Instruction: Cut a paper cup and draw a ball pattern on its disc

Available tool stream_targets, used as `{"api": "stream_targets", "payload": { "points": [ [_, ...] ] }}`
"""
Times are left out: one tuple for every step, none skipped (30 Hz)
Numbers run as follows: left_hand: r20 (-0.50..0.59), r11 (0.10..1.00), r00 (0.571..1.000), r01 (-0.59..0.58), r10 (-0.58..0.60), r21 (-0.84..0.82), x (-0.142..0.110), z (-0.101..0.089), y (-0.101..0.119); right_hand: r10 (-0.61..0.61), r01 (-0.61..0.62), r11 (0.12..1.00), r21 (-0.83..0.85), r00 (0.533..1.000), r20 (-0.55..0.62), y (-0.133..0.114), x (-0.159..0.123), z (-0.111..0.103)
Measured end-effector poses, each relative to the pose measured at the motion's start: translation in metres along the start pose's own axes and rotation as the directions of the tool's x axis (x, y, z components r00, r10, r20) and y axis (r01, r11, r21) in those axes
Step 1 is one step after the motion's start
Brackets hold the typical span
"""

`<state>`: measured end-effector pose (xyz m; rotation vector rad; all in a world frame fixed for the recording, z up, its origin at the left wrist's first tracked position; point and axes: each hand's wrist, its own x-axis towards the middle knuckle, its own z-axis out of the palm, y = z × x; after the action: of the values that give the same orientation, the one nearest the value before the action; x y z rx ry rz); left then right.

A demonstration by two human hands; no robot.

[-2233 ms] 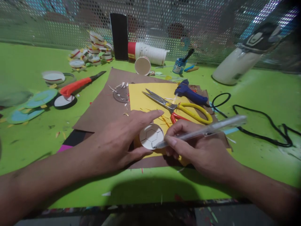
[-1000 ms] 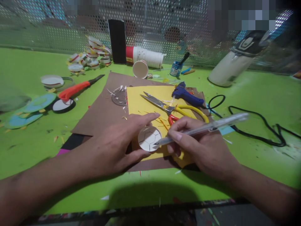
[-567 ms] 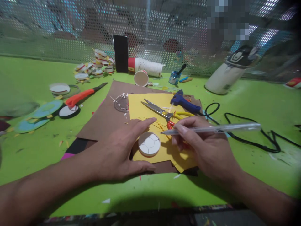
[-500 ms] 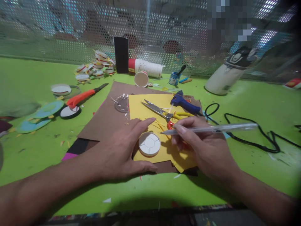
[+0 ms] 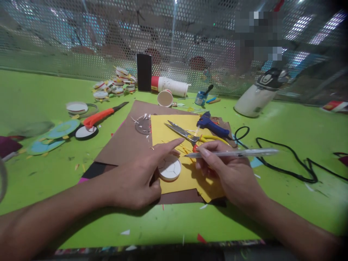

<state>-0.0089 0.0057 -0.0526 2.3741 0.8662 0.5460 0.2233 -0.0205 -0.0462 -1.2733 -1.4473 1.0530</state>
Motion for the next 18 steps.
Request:
{"api": "stream_targets", "payload": {
  "points": [
    [0.01, 0.999, 1.0, -0.019, 0.019, -0.031, -0.0011, -0.0011, -0.0013, 0.0, 0.0, 1.0, -0.005, 1.0, 0.005, -0.0001, -0.0003, -0.0003],
    [0.006, 0.998, 1.0, -0.03, 0.03, -0.05, -0.002, -0.0018, -0.0025, -0.001, 0.001, 1.0, -0.009, 1.0, 0.008, -0.0003, -0.0006, -0.0006],
    [-0.01, 0.998, 1.0, -0.028, 0.028, -0.051, -0.0027, -0.0021, -0.0035, -0.004, 0.004, 1.0, -0.012, 1.0, 0.011, -0.0005, -0.0009, -0.0009],
    [-0.026, 0.999, 1.0, -0.015, 0.014, -0.034, -0.0029, -0.0019, -0.0042, -0.007, 0.007, 1.0, -0.016, 1.0, 0.013, -0.0008, -0.0012, -0.0011],
    [-0.045, 1.0, 0.999, 0.007, -0.007, -0.005, -0.0027, -0.0012, -0.0045, -0.008, 0.008, 1.0, -0.02, 1.0, 0.012, -0.0012, -0.0015, -0.0012],
    [-0.065, 0.999, 0.997, 0.036, -0.034, 0.031, -0.002, -0.0001, -0.0045, -0.009, 0.009, 1.0, -0.026, 1.0, 0.013, -0.0017, -0.0017, -0.0012],
    [-0.083, 0.996, 0.995, 0.065, -0.059, 0.065, -0.0009, 0.0014, -0.0043, -0.012, 0.012, 0.999, -0.035, 1.0, 0.014, -0.0023, -0.0018, -0.0012],
    [-0.096, 0.992, 0.992, 0.091, -0.083, 0.091, 0.0004, 0.0029, -0.0039, -0.016, 0.017, 0.999, -0.042, 1.0, 0.015, -0.0029, -0.0017, -0.001],
    [-0.11, 0.988, 0.989, 0.112, -0.101, 0.105, 0.0017, 0.0044, -0.0035, -0.023, 0.023, 0.999, -0.048, 1.0, 0.013, -0.0036, -0.0016, -0.0008],
    [-0.124, 0.986, 0.986, 0.128, -0.114, 0.109, 0.0028, 0.0055, -0.003, -0.028, 0.028, 0.998, -0.052, 1.0, 0.012, -0.0041, -0.0014, -0.0004],
    [-0.136, 0.985, 0.984, 0.134, -0.119, 0.106, 0.0036, 0.006, -0.0026, -0.033, 0.034, 0.998, -0.053, 0.999, 0.01, -0.0045, -0.0011, 0.0],
    [-0.14, 0.987, 0.984, 0.128, -0.113, 0.099, 0.0039, 0.0059, -0.0022, -0.036, 0.036, 0.998, -0.05, 0.999, 0.01, -0.0047, -0.0008, 0.0005],
    [-0.138, 0.99, 0.985, 0.113, -0.1, 0.089, 0.0038, 0.0051, -0.0018, -0.034, 0.035, 0.998, -0.045, 0.999, 0.008, -0.0048, -0.0005, 0.0009],
    [-0.124, 0.993, 0.989, 0.09, -0.079, 0.08, 0.0032, 0.0037, -0.0014, -0.027, 0.027, 0.999, -0.041, 1.0, 0.01, -0.0047, -0.0004, 0.0013],
    [-0.102, 0.996, 0.993, 0.061, -0.054, 0.069, 0.0023, 0.002, -0.0009, -0.022, 0.022, 0.999, -0.037, 1.0, 0.012, -0.0046, -0.0003, 0.0016],
    [-0.075, 0.998, 0.997, 0.034, -0.03, 0.052, 0.0013, 0.0002, -0.0005, -0.017, 0.017, 0.999, -0.036, 1.0, 0.015, -0.0046, -0.0003, 0.0017],
    [-0.048, 1.0, 0.999, 0.01, -0.009, 0.029, 0.0002, -0.0014, -0.0002, -0.014, 0.015, 0.999, -0.036, 1.0, 0.018, -0.0046, -0.0005, 0.0017],
    [-0.024, 1.0, 1.0, -0.006, 0.006, 0.003, -0.0007, -0.0027, -0.0001, -0.015, 0.016, 0.999, -0.038, 1.0, 0.025, -0.0047, -0.0008, 0.0015]
  ]
}}
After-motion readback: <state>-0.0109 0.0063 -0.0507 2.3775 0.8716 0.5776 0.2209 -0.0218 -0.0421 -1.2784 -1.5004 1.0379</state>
